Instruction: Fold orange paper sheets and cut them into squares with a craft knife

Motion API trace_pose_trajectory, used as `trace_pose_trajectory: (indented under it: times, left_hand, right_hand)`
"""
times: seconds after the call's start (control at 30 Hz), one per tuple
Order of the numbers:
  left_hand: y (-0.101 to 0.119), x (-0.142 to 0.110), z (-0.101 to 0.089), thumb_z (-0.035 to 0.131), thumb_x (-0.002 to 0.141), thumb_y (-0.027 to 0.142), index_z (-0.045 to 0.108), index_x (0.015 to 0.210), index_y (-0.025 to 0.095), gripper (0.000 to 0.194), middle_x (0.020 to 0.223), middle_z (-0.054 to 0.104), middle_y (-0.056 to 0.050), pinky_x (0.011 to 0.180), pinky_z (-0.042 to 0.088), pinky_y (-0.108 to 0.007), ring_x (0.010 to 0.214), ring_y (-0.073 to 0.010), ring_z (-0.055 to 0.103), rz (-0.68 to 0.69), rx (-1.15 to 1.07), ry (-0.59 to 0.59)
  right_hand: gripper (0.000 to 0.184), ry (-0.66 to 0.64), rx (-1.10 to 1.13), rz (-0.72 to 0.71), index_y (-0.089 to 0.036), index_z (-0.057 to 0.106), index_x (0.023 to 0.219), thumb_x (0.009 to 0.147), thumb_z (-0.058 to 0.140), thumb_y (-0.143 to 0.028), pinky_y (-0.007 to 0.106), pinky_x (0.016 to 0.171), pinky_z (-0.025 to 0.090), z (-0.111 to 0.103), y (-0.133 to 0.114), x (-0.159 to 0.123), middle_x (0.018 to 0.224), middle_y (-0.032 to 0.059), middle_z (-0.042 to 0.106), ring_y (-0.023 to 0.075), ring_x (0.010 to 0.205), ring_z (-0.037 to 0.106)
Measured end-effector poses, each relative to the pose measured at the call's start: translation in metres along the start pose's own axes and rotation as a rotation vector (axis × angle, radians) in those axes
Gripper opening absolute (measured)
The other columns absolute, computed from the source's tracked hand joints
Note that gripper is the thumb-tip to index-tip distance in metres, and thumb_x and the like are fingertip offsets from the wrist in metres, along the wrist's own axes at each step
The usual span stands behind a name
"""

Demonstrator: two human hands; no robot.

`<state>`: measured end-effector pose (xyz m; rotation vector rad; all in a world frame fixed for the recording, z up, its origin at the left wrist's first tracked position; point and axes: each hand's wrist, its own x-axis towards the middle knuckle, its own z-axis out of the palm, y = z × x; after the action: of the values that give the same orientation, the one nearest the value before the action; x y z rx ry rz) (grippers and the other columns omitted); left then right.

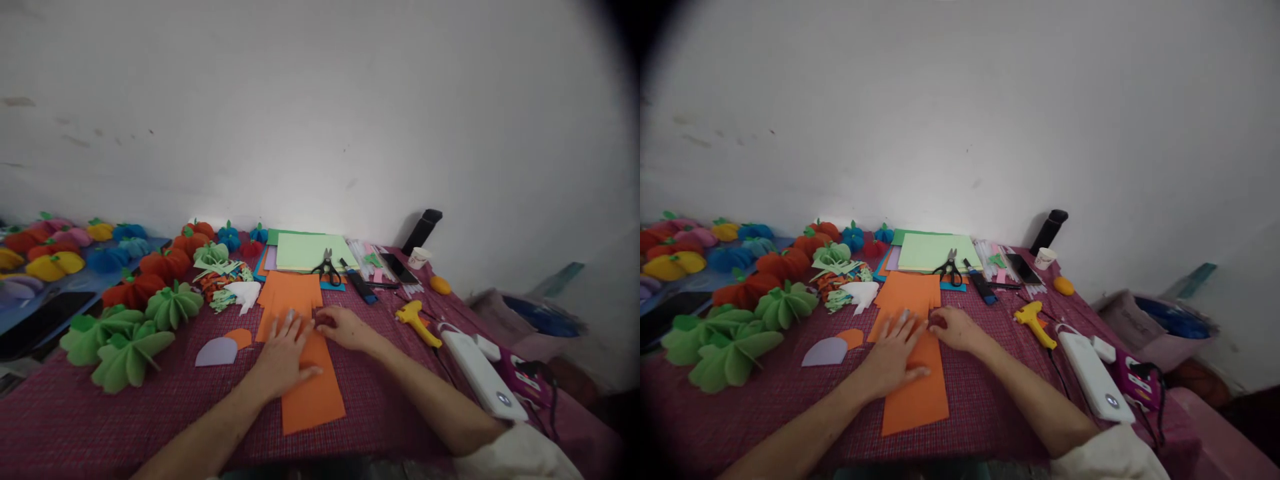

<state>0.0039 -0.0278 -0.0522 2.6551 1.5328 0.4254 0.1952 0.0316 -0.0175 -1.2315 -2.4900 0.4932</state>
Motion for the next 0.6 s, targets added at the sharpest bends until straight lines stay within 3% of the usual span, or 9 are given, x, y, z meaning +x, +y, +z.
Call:
trace_pose_trajectory:
  times: [0.2, 0.33, 0.47, 0.6]
  left_hand:
    - [0.002, 0.001, -0.001, 0.043, 0.069, 0.073, 0.020, 0.142, 0.021, 0.092, 0.145, 0.025, -0.014, 0.105, 0.006, -0.056, 0.136, -0.0342, 0.007, -0.025, -0.010, -0.025]
    - [0.002, 0.004, -0.007, 0.051, 0.066, 0.070, 0.022, 0.141, 0.023, 0.093, 0.144, 0.029, -0.014, 0.105, 0.008, -0.056, 0.135, -0.0345, 0.011, -0.017, -0.100, 0.020]
    - [-0.006, 0.010, -0.018, 0.055, 0.075, 0.053, 0.029, 0.138, 0.020, 0.075, 0.135, 0.043, -0.013, 0.103, 0.024, -0.049, 0.127, -0.0293, 0.033, -0.172, -0.378, 0.203]
    - [-0.016, 0.015, -0.020, 0.056, 0.077, 0.039, 0.041, 0.129, 0.019, 0.058, 0.115, 0.059, -0.011, 0.089, 0.043, -0.039, 0.104, -0.0227, 0.056, -0.378, -0.798, 0.323]
  right_hand:
    - [0.022, -0.178, 0.170, 0.114, -0.016, 0.063, 0.087, 0.070, 0.062, -0.030, 0.021, 0.050, 0.030, 0.007, -0.002, 0.002, 0.063, -0.0030, 0.053, 0.0096, 0.055, 0.044]
    - [0.019, -0.174, 0.374, 0.119, -0.016, 0.062, 0.075, 0.070, 0.063, -0.034, 0.021, 0.049, 0.029, 0.007, 0.003, -0.005, 0.058, -0.0050, 0.048, 0.0088, 0.053, 0.040]
    - [0.027, -0.155, 0.726, 0.197, -0.017, 0.058, 0.067, 0.072, 0.061, -0.043, 0.022, 0.053, 0.036, -0.001, 0.008, -0.008, 0.059, -0.0035, 0.054, 0.0107, 0.055, 0.047]
    - [0.032, -0.084, 0.855, 0.268, -0.016, 0.058, 0.066, 0.066, 0.067, -0.047, 0.025, 0.058, 0.042, -0.011, 0.012, -0.007, 0.066, -0.0004, 0.062, 0.0136, 0.061, 0.055]
